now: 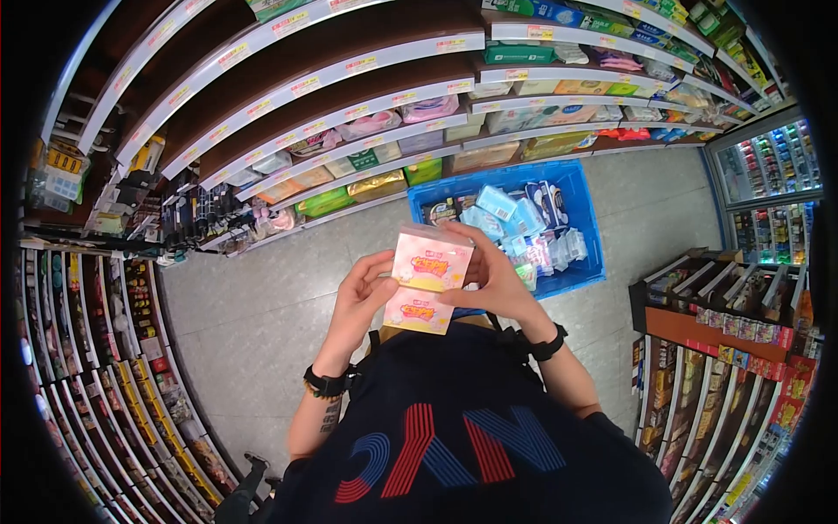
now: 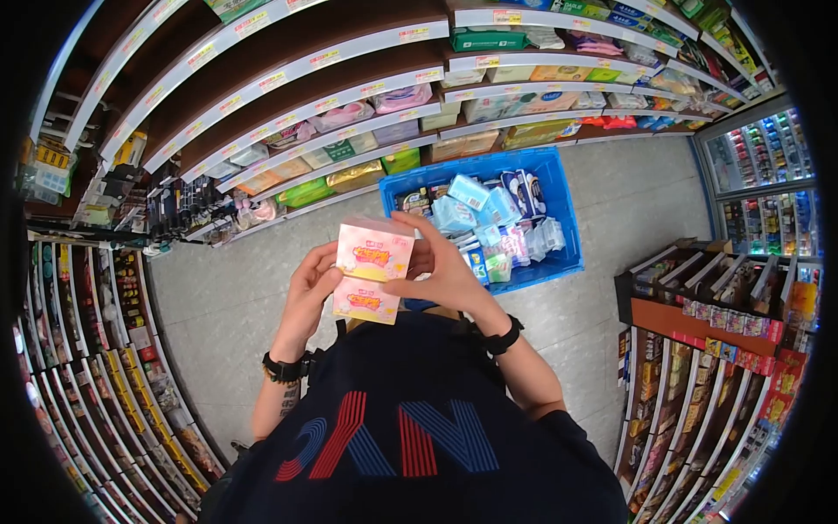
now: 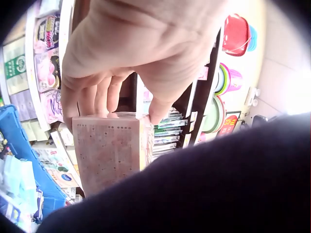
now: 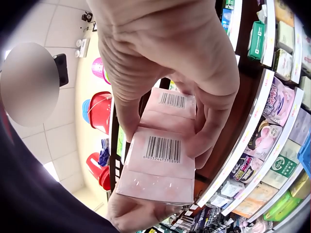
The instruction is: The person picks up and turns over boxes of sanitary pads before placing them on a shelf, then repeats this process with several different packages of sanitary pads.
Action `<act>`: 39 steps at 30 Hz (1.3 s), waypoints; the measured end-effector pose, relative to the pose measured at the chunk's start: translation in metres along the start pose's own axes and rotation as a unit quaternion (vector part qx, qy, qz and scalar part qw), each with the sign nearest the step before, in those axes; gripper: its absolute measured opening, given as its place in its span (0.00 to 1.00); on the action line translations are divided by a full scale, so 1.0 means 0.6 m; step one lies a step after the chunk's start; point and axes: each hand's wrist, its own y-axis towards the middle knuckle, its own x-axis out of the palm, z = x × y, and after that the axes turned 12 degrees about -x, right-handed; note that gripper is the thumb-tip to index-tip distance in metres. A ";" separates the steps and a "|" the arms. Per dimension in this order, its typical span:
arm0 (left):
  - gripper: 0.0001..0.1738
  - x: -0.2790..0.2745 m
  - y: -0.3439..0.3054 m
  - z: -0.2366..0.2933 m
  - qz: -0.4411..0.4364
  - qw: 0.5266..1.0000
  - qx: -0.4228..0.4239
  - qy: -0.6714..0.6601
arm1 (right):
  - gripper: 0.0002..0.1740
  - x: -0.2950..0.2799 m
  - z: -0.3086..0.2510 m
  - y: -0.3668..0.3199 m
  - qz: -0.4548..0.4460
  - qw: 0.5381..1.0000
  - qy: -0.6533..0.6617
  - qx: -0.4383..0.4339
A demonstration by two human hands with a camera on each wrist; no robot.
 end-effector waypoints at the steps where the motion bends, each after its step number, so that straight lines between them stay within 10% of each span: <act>1: 0.24 0.004 -0.002 0.002 0.009 1.000 -0.004 -0.010 | 0.54 0.000 -0.002 0.000 -0.005 1.000 -0.002 0.012; 39: 0.21 -0.009 -0.028 -0.023 0.017 0.999 -0.027 -0.026 | 0.49 -0.003 0.007 -0.021 -0.040 0.994 0.094 0.046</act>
